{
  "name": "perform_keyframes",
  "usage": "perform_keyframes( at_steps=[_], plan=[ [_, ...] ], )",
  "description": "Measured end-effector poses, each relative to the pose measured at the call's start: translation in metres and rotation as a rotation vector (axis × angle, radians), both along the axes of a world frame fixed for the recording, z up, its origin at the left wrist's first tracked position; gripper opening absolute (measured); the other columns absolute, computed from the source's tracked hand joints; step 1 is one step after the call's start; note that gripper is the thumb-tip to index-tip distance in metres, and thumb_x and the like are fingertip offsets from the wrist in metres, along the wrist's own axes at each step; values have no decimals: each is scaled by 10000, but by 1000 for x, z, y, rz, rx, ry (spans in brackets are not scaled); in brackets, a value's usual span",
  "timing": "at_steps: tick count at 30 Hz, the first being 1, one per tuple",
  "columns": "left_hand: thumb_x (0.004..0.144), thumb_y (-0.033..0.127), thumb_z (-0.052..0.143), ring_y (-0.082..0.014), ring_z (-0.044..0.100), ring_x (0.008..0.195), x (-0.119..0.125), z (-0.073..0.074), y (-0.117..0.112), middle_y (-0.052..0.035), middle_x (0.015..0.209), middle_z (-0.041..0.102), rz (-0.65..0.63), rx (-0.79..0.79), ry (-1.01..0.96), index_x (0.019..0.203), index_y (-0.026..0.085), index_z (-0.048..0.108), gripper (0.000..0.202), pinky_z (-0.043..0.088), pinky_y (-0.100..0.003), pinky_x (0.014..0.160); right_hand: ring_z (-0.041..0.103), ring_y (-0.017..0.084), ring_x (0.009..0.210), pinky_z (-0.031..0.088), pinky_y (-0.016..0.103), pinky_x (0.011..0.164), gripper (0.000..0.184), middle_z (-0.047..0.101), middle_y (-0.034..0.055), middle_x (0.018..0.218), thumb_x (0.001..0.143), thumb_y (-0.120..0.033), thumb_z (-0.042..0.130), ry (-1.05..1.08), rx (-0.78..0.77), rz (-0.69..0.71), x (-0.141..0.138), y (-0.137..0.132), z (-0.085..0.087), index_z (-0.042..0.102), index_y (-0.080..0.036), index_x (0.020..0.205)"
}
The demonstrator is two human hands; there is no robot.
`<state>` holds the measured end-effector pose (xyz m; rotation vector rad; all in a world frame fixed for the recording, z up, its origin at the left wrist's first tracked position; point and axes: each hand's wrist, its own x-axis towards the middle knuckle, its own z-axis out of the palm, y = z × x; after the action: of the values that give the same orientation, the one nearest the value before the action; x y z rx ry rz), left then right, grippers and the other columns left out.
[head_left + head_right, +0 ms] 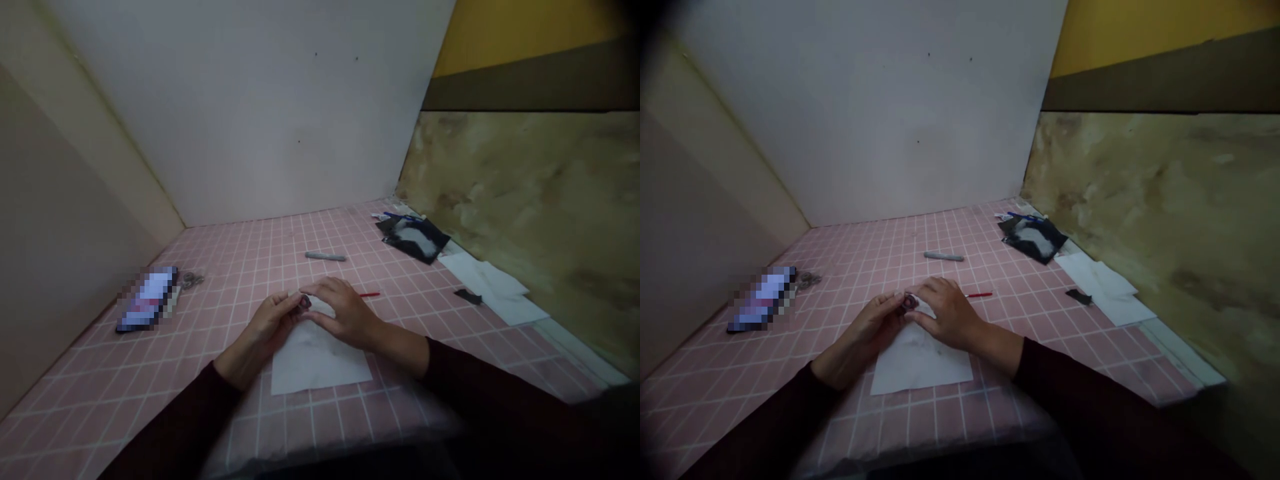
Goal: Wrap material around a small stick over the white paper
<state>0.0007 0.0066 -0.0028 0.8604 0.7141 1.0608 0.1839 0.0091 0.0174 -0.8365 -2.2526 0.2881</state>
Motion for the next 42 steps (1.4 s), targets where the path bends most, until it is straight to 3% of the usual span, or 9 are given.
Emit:
perform_keyframes(
  at_steps=[5,10,15,17,23,30,35,42],
  plan=[
    [745,248,739,-90,568,687,3,-1,0,-22,745,636,26,9,-4,751,124,676,139,457,-196,659,545,239,966,382,401,880,239,635,96,1001,880,-298,577,-58,45,-49,-7,-2,0,583,-154,1071],
    [758,274,724,-106,576,691,4,0,-2,-20,745,633,82,40,65,743,122,654,167,463,-230,698,558,231,948,398,394,862,208,649,88,973,874,-213,567,-12,24,-60,-6,3,-6,601,-154,1071],
    [855,311,614,-151,600,908,1,16,-9,-9,800,643,271,219,208,752,157,636,187,416,-257,888,567,186,918,448,337,838,210,622,62,954,866,-200,593,200,-165,0,2,10,-4,628,-193,1073],
    [889,328,558,-181,593,969,0,21,-14,-27,842,650,273,334,309,727,159,618,242,404,-288,917,569,174,894,461,328,825,204,607,52,924,863,-217,604,233,-247,33,4,12,-3,646,-200,1062],
    [896,428,513,-242,584,1009,-4,24,-20,-58,828,644,74,597,425,752,171,640,320,404,-357,924,581,157,861,478,327,815,259,587,53,907,875,-242,593,272,-330,135,8,12,-2,644,-175,1120],
    [887,521,478,-258,593,958,-9,31,-20,-73,780,654,-224,829,545,732,167,665,429,389,-427,950,585,164,911,467,327,842,285,613,57,917,871,-208,599,258,-313,235,9,10,-2,626,-162,1151],
    [889,518,476,-258,583,1027,-3,39,-23,-74,816,673,-297,950,652,756,171,654,413,348,-458,1011,598,172,967,466,321,854,255,642,81,1030,865,-196,605,265,-375,268,9,8,0,605,-151,1116],
    [885,532,461,-213,610,839,4,38,-27,-58,726,649,-346,1047,720,731,156,639,444,391,-435,960,605,169,924,462,315,822,252,658,61,984,830,-122,614,223,-430,269,11,3,5,628,-168,1077]
  ],
)
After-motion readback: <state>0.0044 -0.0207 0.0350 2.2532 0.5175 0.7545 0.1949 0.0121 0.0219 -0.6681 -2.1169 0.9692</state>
